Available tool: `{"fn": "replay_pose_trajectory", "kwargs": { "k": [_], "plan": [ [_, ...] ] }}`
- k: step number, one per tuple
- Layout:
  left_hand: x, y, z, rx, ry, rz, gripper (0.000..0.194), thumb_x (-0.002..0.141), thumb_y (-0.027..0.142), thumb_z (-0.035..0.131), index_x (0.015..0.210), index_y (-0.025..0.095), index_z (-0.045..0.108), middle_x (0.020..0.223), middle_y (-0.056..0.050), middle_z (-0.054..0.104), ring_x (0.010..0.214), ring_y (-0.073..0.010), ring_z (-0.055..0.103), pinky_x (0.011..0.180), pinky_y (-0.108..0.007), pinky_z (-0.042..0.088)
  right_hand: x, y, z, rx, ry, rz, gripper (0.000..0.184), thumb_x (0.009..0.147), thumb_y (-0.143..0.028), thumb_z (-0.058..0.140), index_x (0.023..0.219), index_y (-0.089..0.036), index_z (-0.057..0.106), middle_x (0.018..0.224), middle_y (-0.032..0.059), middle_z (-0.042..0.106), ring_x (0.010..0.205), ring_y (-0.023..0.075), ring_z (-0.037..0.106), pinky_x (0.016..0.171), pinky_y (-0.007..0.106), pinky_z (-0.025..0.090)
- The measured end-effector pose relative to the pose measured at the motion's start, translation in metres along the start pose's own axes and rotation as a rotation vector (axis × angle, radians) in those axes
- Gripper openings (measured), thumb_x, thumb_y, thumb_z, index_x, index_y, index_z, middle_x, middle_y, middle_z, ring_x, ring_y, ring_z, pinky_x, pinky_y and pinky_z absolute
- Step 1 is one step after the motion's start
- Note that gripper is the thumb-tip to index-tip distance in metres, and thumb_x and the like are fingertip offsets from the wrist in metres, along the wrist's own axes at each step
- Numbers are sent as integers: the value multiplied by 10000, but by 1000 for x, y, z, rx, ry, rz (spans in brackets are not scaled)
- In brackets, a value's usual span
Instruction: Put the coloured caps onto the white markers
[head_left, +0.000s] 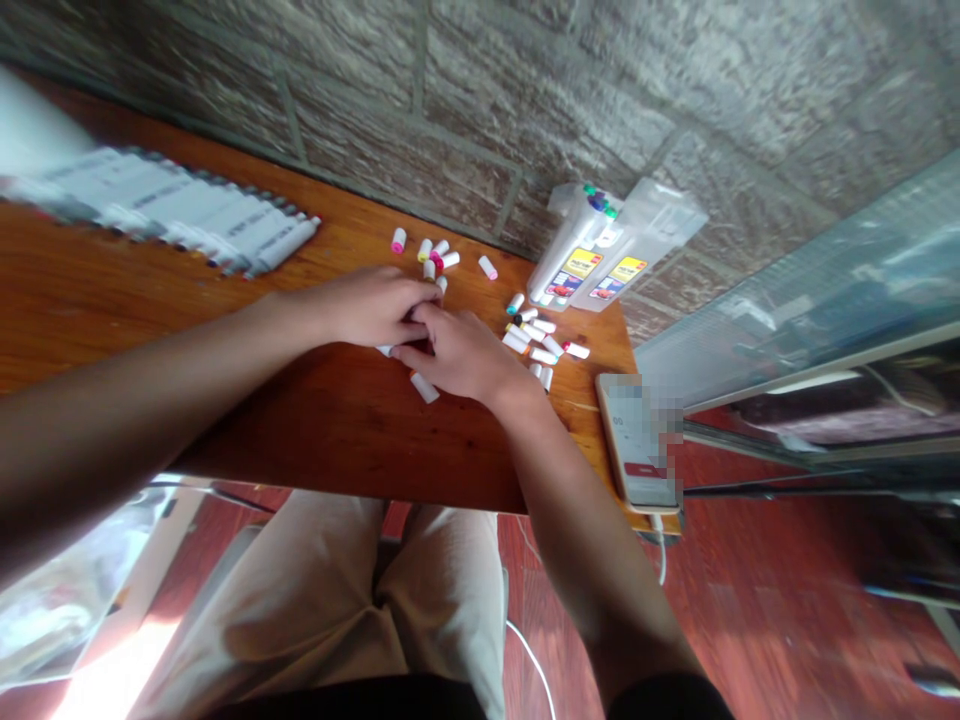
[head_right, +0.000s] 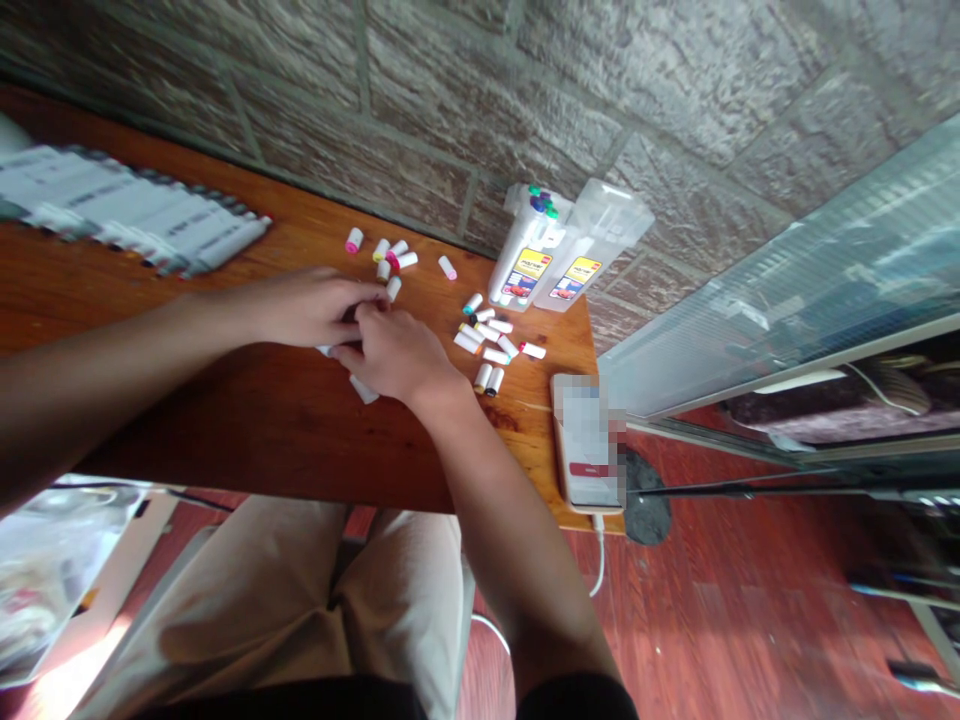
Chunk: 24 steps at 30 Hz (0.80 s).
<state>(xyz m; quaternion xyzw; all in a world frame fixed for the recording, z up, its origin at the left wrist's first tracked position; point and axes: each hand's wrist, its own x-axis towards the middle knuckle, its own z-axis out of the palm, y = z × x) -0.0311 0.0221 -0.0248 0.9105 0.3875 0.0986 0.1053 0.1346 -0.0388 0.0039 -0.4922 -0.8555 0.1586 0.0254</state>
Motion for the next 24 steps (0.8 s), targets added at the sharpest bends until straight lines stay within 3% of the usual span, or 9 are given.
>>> {"fn": "replay_pose_trajectory", "kwargs": {
  "k": [5,12,18,24],
  "plan": [
    [-3,6,-6,38,-16,-9,207,886,313,536,973,186,673,913,-44,727,832,-189,655,715,-302,430,1,1,2,-8,5,9,358,1033,-380,583,1277,-120,609,1270,155,705,1157,272,670,996,376,494],
    [0,0,3,5,26,-65,208,830,342,590,959,225,703,932,-57,754,877,-249,698,727,-320,466,1,1,2,-21,11,-2,354,1034,-354,572,1290,-112,607,1300,165,691,1168,282,668,1003,381,499],
    [-1,2,2,36,-2,-107,236,836,291,572,1024,231,701,973,-43,758,892,-241,688,708,-319,439,1,-1,2,-34,5,12,367,1034,-352,569,1311,-112,596,1300,171,691,1171,286,666,1018,393,501],
    [-1,4,1,50,-3,-104,248,845,353,573,1022,229,695,955,-40,746,892,-253,685,713,-334,439,-1,-4,2,-61,9,8,383,1034,-346,575,1331,-105,591,1329,168,687,1178,299,666,1038,416,506]
  ]
}}
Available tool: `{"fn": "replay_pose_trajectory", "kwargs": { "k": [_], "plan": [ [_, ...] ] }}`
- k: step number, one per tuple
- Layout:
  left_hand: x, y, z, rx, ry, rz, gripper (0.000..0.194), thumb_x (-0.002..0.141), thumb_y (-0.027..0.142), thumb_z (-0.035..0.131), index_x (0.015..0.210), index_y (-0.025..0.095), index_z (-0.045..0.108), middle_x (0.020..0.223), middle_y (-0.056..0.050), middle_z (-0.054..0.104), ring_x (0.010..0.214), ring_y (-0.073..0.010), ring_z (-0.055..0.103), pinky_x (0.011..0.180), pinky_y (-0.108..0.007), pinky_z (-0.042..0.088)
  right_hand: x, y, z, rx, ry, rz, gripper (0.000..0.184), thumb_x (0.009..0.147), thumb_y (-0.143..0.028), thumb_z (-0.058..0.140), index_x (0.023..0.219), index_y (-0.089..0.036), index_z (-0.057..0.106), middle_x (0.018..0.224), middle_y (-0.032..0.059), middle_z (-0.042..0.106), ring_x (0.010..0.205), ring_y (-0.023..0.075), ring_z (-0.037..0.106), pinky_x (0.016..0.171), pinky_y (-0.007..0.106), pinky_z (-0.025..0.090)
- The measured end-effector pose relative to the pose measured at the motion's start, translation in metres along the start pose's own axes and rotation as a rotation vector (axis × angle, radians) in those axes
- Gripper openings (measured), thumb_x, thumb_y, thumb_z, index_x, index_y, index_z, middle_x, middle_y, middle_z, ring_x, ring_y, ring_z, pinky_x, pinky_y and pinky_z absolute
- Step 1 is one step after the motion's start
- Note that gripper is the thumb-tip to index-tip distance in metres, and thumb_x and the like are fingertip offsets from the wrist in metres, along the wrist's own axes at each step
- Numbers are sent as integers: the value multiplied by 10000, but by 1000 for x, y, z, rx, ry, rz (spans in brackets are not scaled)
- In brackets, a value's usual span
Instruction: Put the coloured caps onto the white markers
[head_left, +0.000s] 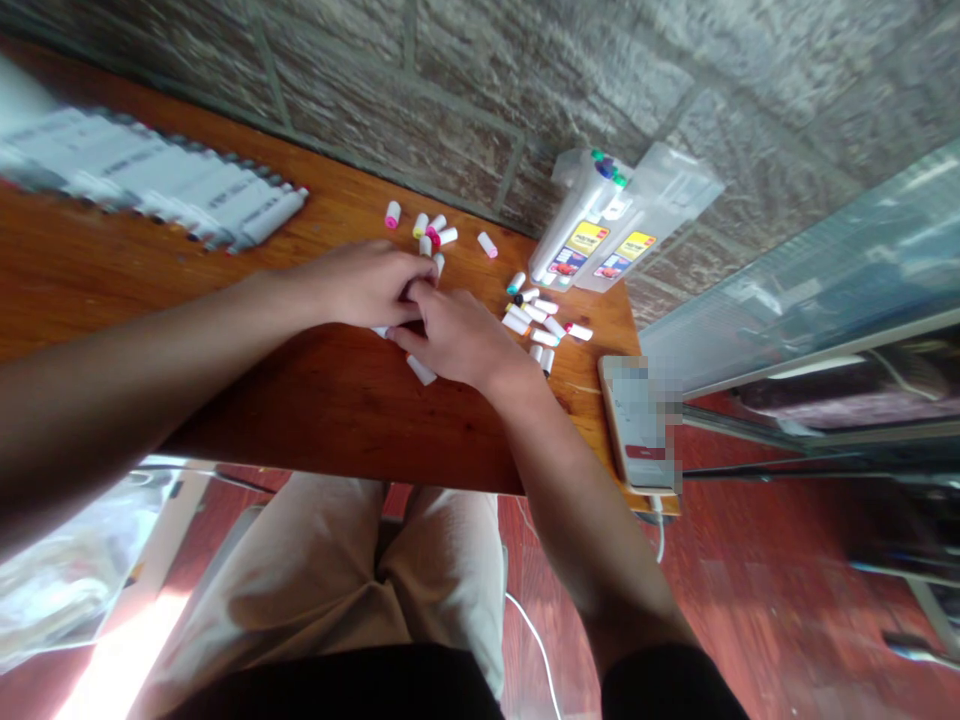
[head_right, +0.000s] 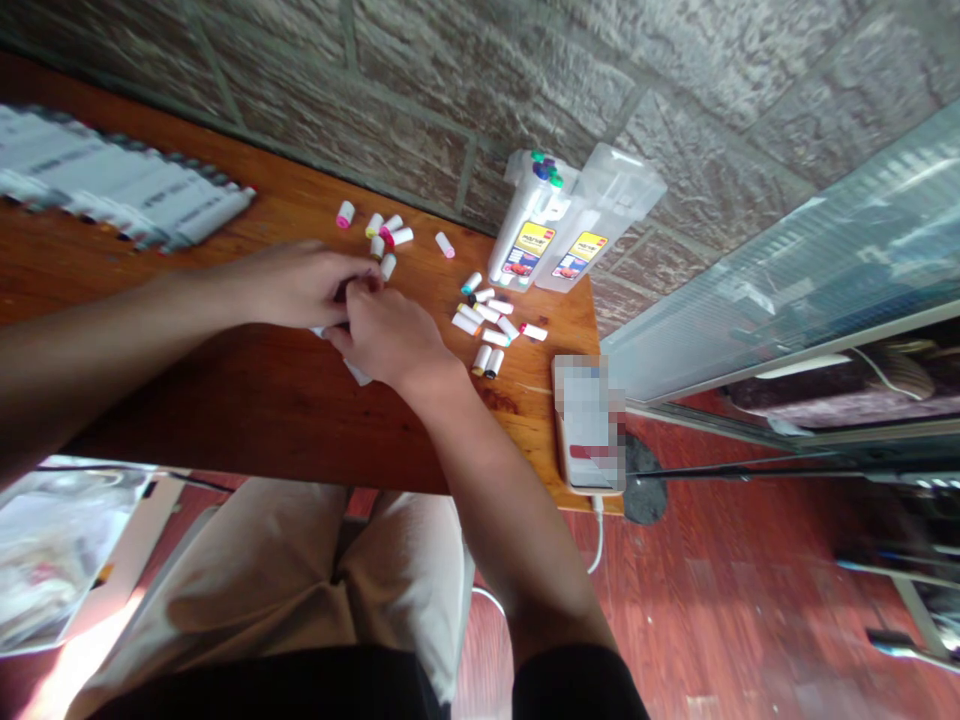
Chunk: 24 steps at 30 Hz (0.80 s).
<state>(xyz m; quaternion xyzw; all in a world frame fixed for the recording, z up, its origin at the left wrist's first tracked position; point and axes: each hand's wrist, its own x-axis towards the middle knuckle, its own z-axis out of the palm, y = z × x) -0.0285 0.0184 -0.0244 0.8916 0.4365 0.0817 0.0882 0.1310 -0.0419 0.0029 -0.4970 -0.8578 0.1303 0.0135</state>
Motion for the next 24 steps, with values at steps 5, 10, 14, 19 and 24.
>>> {"fn": "replay_pose_trajectory", "kwargs": {
  "k": [5,10,14,19,24],
  "plan": [
    [-1,-1,-2,-22,-25,41,257,853,312,576,1062,211,687,998,-36,747,916,-219,666,773,-303,442,-4,-5,-2,-25,-11,-14,430,1047,-350,556,1363,-60,591,1387,188,660,1227,346,660,1044,442,509],
    [-3,-3,-3,-2,-42,82,242,889,286,534,1089,213,650,1025,-41,745,907,-195,643,783,-289,425,-4,-6,-3,-35,-14,-12,428,1056,-355,544,1379,-79,590,1400,173,659,1250,344,655,1051,449,521],
    [-3,-4,-2,1,-46,86,237,903,297,525,1094,212,637,1027,-42,733,898,-195,642,788,-295,422,-4,-5,-3,-20,-13,-7,435,1047,-373,571,1372,-85,592,1407,179,651,1263,345,648,1045,445,524],
    [-4,-1,-5,-12,-63,72,265,922,318,525,1120,198,652,1040,-44,737,920,-200,655,800,-294,434,-6,-5,-4,1,8,-24,414,1049,-336,559,1349,-56,608,1370,185,671,1246,355,662,1033,436,518],
    [-4,3,-7,-1,-63,25,291,931,351,509,1131,222,677,1015,-13,732,945,-204,665,823,-293,458,-3,-2,-1,0,8,-33,407,1048,-353,557,1334,-66,600,1387,190,660,1226,335,663,1039,433,510]
  ]
}}
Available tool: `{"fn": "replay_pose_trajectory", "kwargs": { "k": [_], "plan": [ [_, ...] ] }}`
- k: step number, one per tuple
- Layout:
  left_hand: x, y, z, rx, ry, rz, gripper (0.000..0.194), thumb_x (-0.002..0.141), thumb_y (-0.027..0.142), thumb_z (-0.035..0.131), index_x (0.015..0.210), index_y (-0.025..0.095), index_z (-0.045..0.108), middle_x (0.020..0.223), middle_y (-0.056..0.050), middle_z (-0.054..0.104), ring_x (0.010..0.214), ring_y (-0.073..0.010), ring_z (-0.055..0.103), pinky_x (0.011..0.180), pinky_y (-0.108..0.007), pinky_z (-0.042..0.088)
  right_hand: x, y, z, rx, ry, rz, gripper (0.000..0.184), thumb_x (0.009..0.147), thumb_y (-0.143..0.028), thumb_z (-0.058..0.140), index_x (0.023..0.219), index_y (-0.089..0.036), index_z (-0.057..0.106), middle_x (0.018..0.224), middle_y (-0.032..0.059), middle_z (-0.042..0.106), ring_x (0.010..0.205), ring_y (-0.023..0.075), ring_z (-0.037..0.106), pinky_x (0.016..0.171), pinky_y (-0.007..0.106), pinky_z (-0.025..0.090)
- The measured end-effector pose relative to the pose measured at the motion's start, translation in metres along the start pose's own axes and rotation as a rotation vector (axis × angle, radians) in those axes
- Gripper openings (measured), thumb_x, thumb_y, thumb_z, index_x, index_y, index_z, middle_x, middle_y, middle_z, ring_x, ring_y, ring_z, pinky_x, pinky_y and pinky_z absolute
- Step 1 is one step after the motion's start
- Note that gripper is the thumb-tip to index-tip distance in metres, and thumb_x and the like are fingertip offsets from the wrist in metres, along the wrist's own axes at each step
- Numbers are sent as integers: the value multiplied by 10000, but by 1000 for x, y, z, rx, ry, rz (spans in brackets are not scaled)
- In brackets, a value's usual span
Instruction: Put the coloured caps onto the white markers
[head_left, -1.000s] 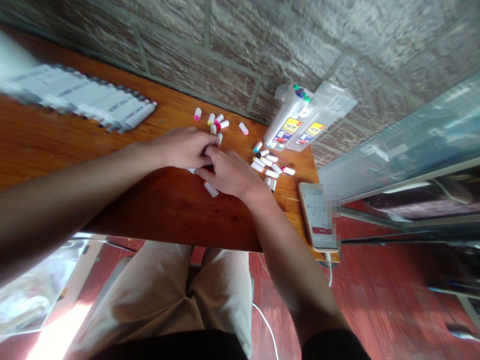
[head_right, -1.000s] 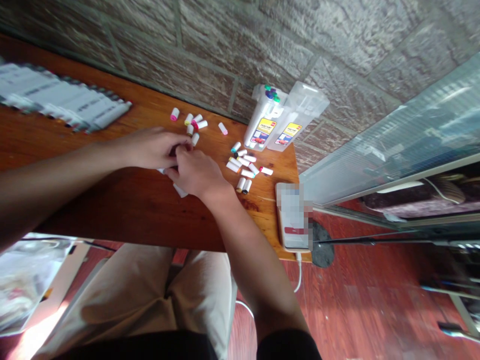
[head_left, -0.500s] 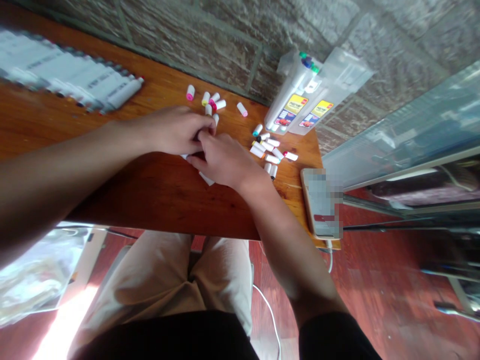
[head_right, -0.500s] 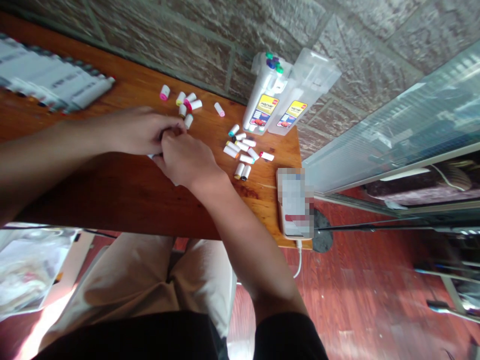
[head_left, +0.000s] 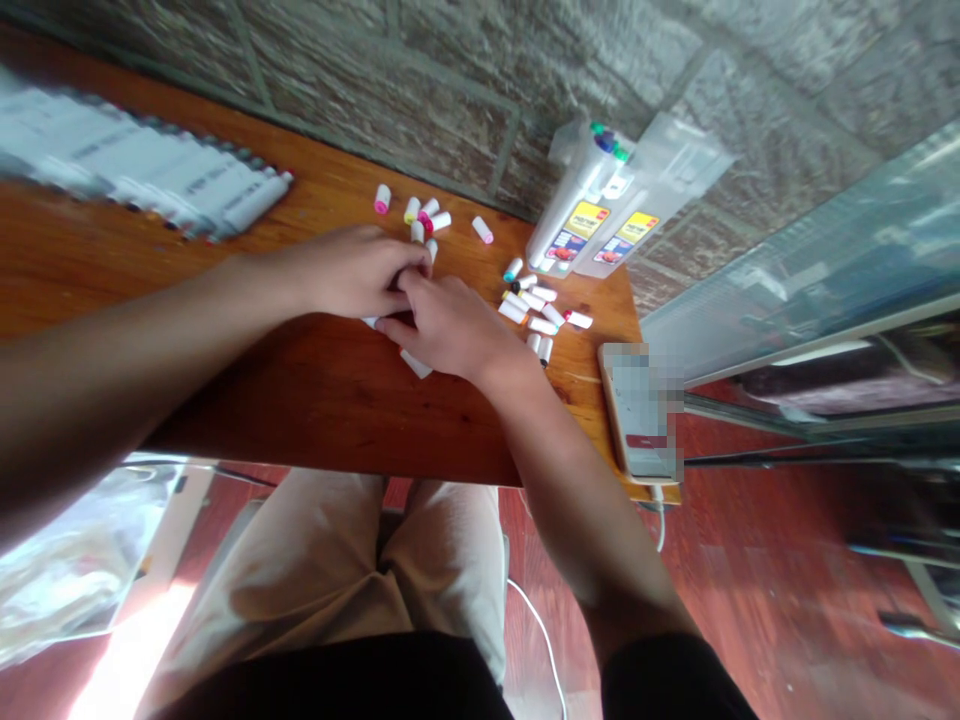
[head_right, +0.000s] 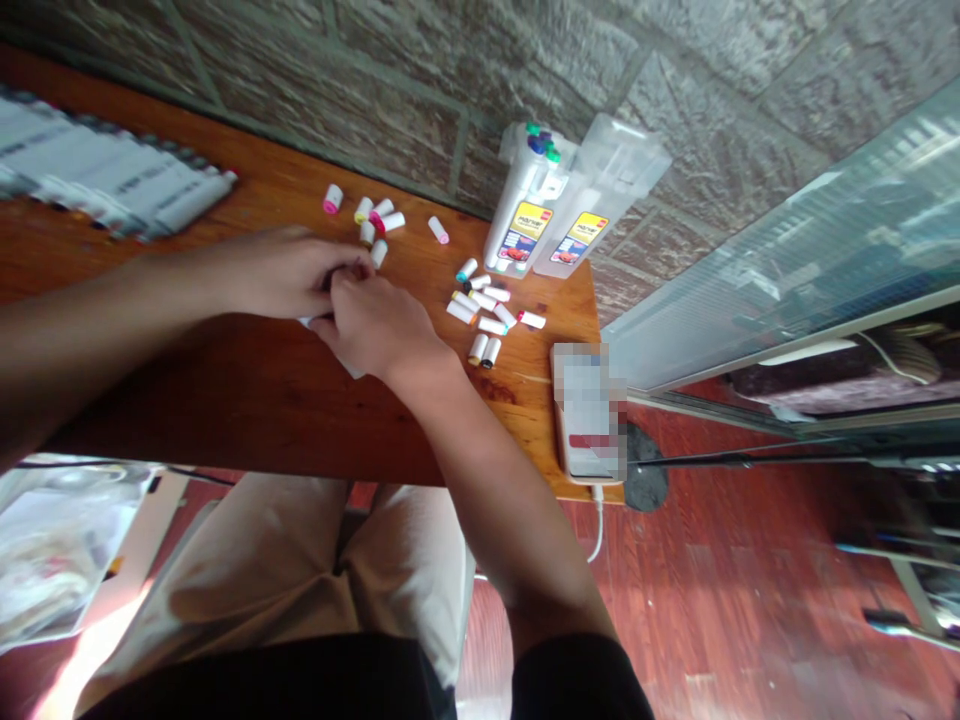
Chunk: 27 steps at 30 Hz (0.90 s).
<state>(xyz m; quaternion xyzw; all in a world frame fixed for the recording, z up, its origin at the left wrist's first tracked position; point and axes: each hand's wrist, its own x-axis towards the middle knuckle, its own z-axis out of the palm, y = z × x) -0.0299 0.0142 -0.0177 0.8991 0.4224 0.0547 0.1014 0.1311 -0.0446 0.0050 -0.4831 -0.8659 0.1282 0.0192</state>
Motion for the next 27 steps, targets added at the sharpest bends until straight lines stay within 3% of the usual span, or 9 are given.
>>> {"fn": "replay_pose_trajectory", "kwargs": {
  "k": [12,22,27],
  "plan": [
    [-2,6,-4,71,-3,19,329,955,349,462,1145,185,674,1068,-77,756,954,-236,693,788,-326,462,4,5,3,50,3,19,322,1026,-326,589,1265,-111,616,1282,173,691,1151,292,667,1016,423,500],
    [-3,6,-4,87,4,1,343,968,375,485,1170,196,696,1047,-42,772,945,-210,680,780,-300,454,7,12,9,91,48,-21,254,1004,-328,619,1180,-145,628,1133,116,719,991,241,672,939,386,510],
    [2,-1,3,76,13,4,351,935,401,504,1151,206,701,1029,-56,770,944,-245,696,779,-326,471,7,13,10,89,43,-18,264,1007,-337,613,1186,-143,626,1155,121,710,1009,242,670,941,378,508]
  ]
}}
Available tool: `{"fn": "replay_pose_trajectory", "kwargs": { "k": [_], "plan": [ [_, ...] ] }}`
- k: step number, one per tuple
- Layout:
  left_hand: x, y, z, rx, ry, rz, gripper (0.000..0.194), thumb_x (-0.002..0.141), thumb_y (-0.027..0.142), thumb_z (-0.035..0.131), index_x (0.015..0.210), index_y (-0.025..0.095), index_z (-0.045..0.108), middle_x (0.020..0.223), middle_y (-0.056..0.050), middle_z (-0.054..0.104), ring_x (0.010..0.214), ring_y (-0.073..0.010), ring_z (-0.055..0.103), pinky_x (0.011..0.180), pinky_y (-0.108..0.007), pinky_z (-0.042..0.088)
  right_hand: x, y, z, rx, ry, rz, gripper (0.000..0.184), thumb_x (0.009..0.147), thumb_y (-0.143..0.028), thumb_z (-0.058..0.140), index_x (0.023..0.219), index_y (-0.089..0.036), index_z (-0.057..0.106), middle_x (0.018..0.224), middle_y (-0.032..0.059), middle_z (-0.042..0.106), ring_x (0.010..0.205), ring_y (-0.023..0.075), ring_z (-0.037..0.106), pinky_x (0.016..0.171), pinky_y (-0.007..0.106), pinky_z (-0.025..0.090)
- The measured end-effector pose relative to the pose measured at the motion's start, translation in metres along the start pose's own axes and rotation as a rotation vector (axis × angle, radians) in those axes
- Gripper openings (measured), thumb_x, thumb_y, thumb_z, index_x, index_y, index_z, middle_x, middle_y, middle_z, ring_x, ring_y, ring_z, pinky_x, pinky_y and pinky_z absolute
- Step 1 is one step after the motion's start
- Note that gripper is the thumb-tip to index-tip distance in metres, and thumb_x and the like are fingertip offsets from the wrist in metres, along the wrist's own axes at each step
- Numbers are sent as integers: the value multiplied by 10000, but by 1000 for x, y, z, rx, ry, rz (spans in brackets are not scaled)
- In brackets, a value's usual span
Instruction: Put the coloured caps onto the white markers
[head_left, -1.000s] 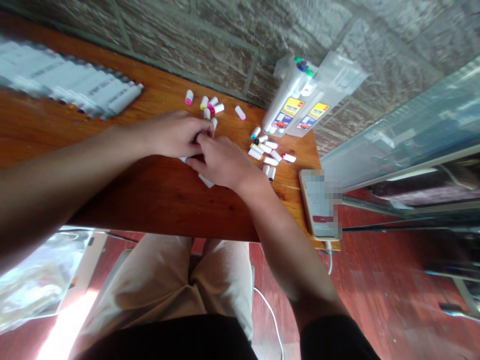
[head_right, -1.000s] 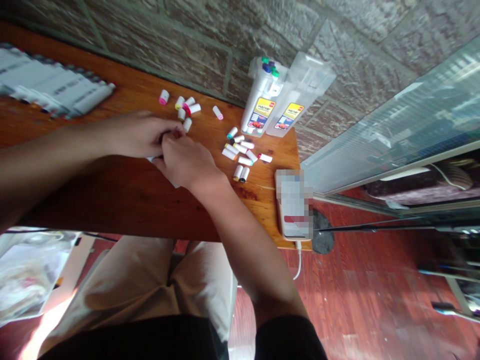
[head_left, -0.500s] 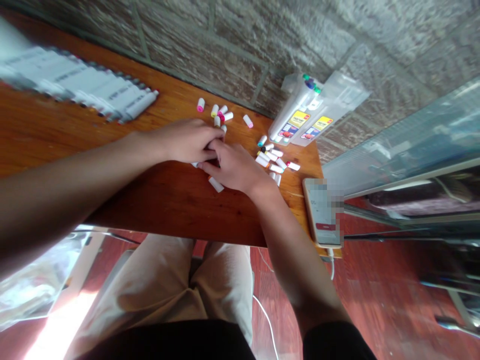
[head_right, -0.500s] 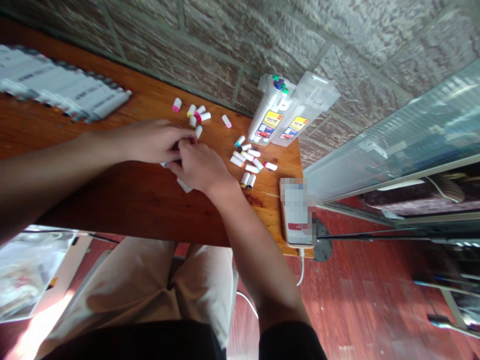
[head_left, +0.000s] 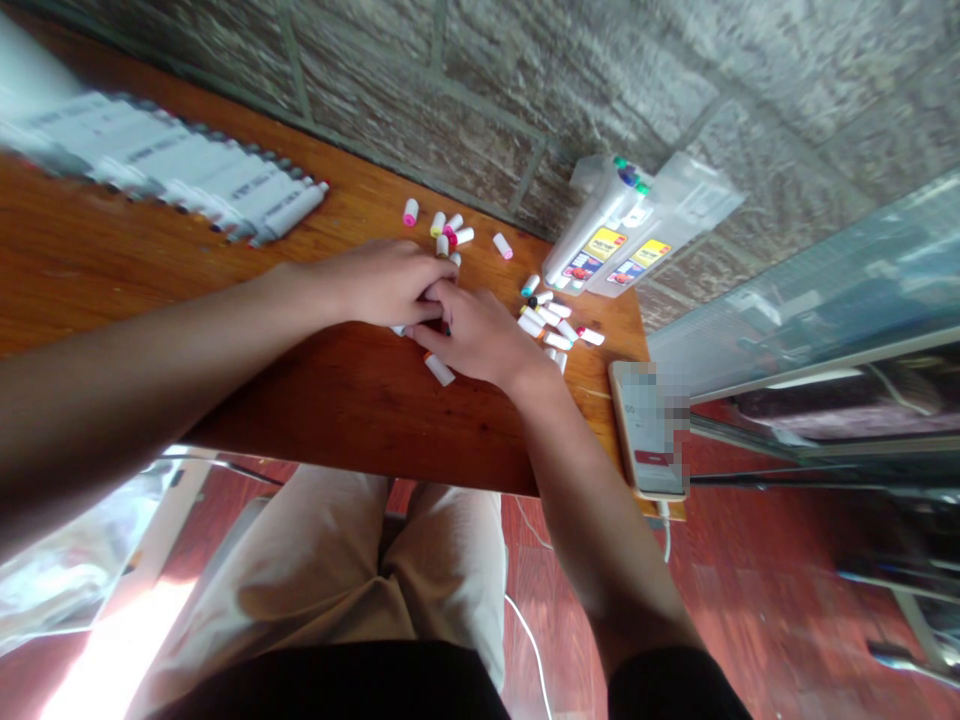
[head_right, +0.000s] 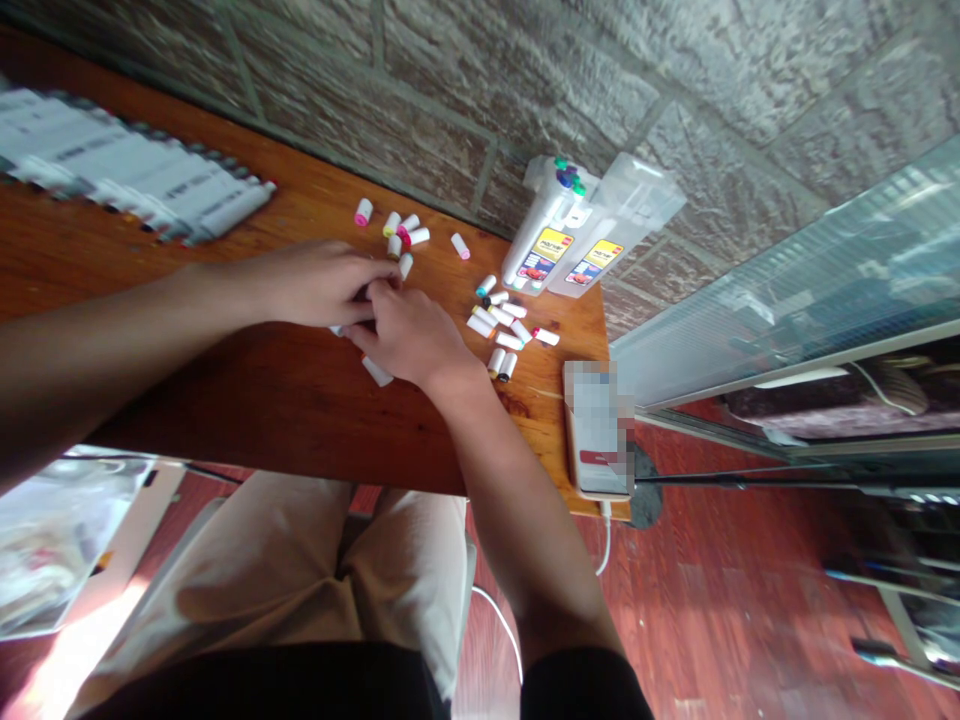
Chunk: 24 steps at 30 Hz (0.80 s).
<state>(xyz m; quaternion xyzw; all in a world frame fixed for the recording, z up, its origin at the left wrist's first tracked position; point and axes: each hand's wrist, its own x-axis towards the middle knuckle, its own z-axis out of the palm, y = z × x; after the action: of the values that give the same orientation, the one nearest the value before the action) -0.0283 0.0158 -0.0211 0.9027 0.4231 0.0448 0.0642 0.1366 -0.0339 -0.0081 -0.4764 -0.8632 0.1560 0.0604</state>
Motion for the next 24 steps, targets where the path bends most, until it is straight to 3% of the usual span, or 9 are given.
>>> {"fn": "replay_pose_trajectory", "kwargs": {
  "k": [7,19,24],
  "plan": [
    [3,-3,4,-49,12,-5,355,900,386,524,1149,221,716,1021,-63,765,1012,-283,719,869,-353,507,0,-1,0,-22,-4,3,266,1010,-338,603,1179,-133,623,1163,142,704,1023,262,671,949,398,512],
    [-5,5,-6,-31,-10,-12,309,944,381,478,1139,234,669,1043,-34,742,936,-210,657,814,-324,460,-1,-5,-4,-37,-27,22,281,1018,-319,579,1216,-124,624,1206,163,703,1068,289,672,981,433,513],
    [-3,4,-5,-48,-9,-10,320,914,381,473,1119,239,673,1016,-47,729,938,-242,671,796,-347,449,-1,-5,-3,-36,-25,14,276,1022,-323,571,1214,-132,623,1239,158,699,1096,282,673,996,425,513]
  ]
}}
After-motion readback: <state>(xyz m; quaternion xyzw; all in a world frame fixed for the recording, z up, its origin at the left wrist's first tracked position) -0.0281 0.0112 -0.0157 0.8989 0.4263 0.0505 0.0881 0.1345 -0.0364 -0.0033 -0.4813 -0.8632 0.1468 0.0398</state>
